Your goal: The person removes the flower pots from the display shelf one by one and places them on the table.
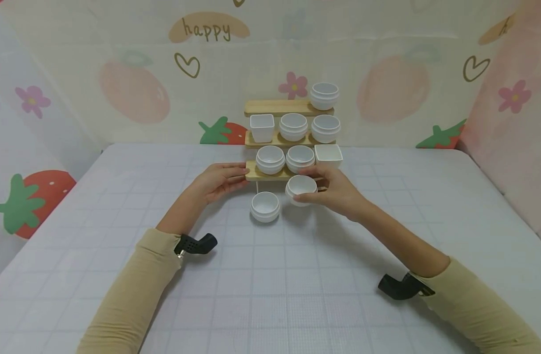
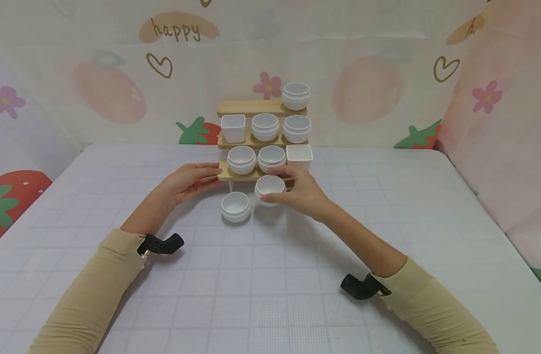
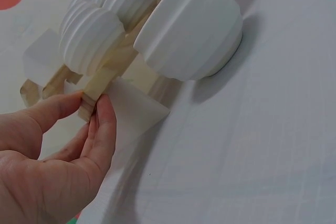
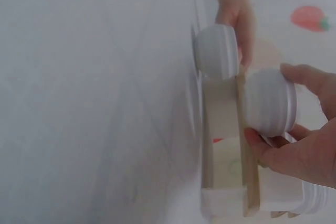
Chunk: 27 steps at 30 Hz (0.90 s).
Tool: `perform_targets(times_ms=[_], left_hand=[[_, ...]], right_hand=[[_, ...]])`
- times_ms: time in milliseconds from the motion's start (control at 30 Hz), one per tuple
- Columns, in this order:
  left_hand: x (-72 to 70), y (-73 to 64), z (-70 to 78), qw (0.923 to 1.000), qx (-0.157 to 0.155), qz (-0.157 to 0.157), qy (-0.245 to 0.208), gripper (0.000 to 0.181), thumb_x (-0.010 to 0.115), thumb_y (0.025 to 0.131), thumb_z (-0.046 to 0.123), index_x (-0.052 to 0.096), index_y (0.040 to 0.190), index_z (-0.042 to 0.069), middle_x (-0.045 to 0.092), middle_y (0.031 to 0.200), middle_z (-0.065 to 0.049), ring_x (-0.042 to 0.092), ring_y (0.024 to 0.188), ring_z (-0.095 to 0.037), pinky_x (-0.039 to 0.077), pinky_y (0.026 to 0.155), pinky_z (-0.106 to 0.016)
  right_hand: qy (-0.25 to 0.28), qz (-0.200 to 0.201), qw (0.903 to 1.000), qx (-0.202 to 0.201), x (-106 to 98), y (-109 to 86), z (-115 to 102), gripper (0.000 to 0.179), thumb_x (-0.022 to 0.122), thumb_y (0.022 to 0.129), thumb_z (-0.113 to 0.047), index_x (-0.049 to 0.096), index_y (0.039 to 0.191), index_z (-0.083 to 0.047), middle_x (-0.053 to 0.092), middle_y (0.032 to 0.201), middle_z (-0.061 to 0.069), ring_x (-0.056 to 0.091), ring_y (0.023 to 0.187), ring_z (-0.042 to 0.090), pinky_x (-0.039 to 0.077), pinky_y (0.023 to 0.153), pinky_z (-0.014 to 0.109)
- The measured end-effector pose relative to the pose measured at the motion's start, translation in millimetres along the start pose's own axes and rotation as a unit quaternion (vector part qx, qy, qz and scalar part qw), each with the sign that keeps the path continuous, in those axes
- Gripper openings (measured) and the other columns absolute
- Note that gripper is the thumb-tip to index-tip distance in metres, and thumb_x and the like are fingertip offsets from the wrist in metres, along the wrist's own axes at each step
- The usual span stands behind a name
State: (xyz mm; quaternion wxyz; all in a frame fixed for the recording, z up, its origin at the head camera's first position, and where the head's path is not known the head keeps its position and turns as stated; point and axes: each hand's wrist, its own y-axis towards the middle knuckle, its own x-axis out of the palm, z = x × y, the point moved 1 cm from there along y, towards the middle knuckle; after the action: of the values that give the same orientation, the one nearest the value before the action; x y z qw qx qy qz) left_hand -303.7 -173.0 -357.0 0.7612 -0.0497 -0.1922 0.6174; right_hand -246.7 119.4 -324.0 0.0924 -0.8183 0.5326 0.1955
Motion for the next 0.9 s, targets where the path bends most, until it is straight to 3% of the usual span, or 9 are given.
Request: perform_targets(times_ms=[467,900], left_hand=[[2.3,-2.3,0.5,0.9999,-0.004,0.008,-0.009,0.054,0.051,0.109,-0.001,0.034,0.159,-0.011,0.052,0.135,-0.016,0.071,0.084,-0.008,0.063,0.083,-0.018],[1.6,-1.2,0.5,1.0,-0.006,0.005,-0.002,0.055,0.052,0.109,0.001,0.033,0.159,-0.01,0.05,0.141,-0.018,0.071,0.088,-0.008,0.063,0.089,-0.019]], right_hand=[[-0.022,-0.014,0.9996,0.011,6,0.5,8,0.058,0.084,0.088,-0.005,0.061,0.14,0.005,0.061,0.139,0.022,0.065,0.117,0.036,0.056,0.095,0.029],[-0.03,-0.031,0.9989,0.018,4,0.8,16,0.06,0.084,0.088,-0.008,0.059,0.141,0.006,0.062,0.138,0.022,0.066,0.119,0.037,0.055,0.1,0.032]])
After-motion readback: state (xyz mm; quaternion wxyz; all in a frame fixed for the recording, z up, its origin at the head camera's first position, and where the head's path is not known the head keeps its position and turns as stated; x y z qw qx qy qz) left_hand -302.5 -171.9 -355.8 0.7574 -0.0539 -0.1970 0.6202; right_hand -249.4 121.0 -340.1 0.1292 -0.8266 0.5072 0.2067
